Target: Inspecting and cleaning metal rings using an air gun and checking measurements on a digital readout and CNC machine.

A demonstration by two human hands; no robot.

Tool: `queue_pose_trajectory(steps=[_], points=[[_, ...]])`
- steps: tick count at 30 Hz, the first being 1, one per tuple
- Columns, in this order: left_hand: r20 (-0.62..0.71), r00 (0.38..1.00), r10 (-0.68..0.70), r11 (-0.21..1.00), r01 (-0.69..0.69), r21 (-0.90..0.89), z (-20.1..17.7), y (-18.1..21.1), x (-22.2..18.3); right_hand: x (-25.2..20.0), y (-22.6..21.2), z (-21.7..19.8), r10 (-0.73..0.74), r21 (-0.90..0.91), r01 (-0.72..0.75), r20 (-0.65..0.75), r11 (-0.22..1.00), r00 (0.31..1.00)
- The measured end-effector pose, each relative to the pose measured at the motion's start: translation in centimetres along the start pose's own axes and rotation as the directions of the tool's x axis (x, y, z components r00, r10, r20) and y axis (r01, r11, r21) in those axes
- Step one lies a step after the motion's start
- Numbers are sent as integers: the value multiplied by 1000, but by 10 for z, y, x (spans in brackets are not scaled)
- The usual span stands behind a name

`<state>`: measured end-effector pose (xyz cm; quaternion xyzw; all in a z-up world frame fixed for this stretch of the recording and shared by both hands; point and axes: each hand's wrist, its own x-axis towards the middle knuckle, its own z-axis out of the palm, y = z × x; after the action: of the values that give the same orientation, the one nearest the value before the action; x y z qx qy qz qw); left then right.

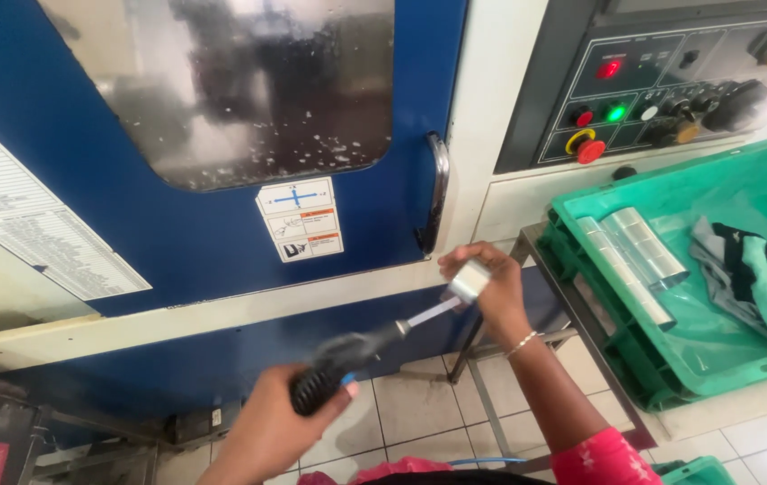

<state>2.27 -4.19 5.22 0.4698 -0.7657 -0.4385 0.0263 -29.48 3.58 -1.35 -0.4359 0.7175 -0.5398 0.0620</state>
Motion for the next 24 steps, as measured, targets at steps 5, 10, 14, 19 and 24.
queue_pose_trajectory(steps=[5,10,14,19,24], points=[[-11,989,145,987,-144,71,-5,4,5,9,13,8,332,641,-373,190,671,924],[69,989,131,983,-138,124,-8,10,7,15,10,11,333,629,-469,331,619,883],[-39,954,297,944,-288,163,-12,21,9,21,15,15,231,636,-466,420,615,878],[2,985,171,974,-170,149,-24,25,6,25,17,20,246,722,-439,364,534,898],[-72,954,291,954,-283,101,-25,-12,26,8,7,25,344,759,-345,169,553,924]])
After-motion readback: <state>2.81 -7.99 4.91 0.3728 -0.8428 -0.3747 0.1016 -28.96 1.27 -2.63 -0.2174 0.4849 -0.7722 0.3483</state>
